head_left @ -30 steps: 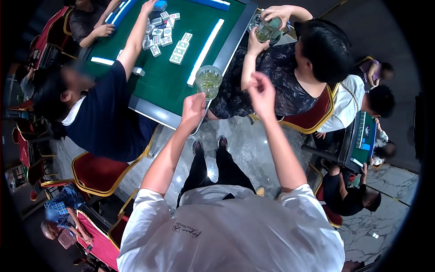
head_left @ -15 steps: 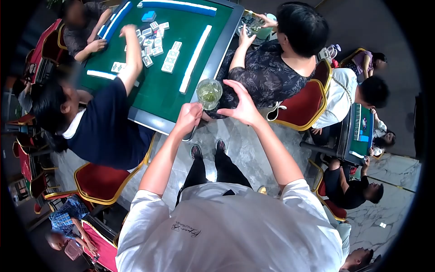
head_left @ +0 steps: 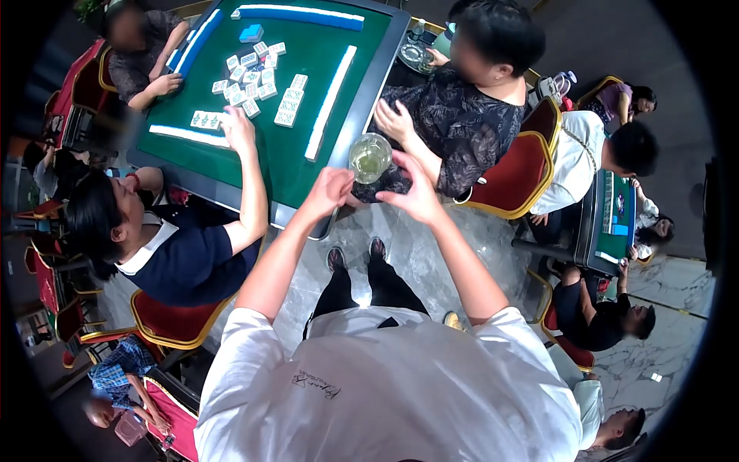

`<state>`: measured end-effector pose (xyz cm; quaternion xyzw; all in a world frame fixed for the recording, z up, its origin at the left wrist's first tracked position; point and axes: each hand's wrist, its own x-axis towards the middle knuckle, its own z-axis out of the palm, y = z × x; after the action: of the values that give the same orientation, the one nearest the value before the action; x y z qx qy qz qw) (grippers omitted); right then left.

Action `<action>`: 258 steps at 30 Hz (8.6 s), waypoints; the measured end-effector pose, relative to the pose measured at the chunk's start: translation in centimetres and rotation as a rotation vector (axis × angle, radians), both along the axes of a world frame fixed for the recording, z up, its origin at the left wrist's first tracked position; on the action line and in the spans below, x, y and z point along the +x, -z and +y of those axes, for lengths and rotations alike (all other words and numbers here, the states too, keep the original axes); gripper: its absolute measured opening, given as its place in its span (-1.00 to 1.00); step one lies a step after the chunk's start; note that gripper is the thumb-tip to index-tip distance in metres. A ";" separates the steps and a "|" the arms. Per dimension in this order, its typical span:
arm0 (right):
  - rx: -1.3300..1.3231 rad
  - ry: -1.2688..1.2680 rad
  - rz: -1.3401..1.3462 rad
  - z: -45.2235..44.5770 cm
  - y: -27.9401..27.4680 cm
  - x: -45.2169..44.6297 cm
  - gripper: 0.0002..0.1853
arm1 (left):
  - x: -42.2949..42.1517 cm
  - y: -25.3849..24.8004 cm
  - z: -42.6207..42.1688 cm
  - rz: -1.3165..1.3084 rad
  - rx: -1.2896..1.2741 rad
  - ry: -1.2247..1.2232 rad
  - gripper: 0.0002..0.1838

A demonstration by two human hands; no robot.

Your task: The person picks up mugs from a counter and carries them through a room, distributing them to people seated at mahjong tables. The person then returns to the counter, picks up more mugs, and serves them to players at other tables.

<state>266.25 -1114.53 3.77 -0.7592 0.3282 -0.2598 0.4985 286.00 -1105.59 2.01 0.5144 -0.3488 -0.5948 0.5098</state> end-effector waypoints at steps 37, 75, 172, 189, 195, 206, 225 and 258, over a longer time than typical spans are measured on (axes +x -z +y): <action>-0.192 0.124 0.174 -1.6 -12.9 -5.2 -0.82 | -3.0 0.5 -4.3 -0.128 -0.072 0.280 -0.82; 0.447 -0.561 0.018 15.4 0.0 -3.6 -0.85 | -11.5 5.3 22.3 0.354 -0.033 -1.174 -0.43; 0.179 -2.500 0.567 299.6 -1.1 -66.9 -0.77 | -115.0 1.2 274.4 0.750 -1.100 -3.518 -0.87; 0.096 -2.475 0.879 335.3 3.4 -77.9 -0.93 | -119.9 -2.7 327.7 0.633 -0.935 -3.306 -0.81; 0.128 -2.654 0.859 356.0 2.3 -88.4 -0.91 | -122.8 0.2 352.7 0.636 -1.069 -3.467 -0.87; 0.429 -3.031 0.322 392.7 5.0 -110.9 -0.55 | -141.2 13.0 383.9 0.456 -1.162 -3.580 -0.49; 0.407 -2.361 0.340 461.0 4.2 -123.8 -0.50 | -154.4 -10.0 446.3 0.326 -0.471 -2.909 -0.44; 0.705 -2.238 0.582 573.4 -8.0 -123.2 -0.90 | -155.7 -2.1 592.0 -0.147 0.386 -2.581 -0.75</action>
<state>143.04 -541.12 11.75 -0.4757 -0.3578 0.5999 0.5346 130.26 -513.58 4.08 0.5715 0.4564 0.3092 0.6078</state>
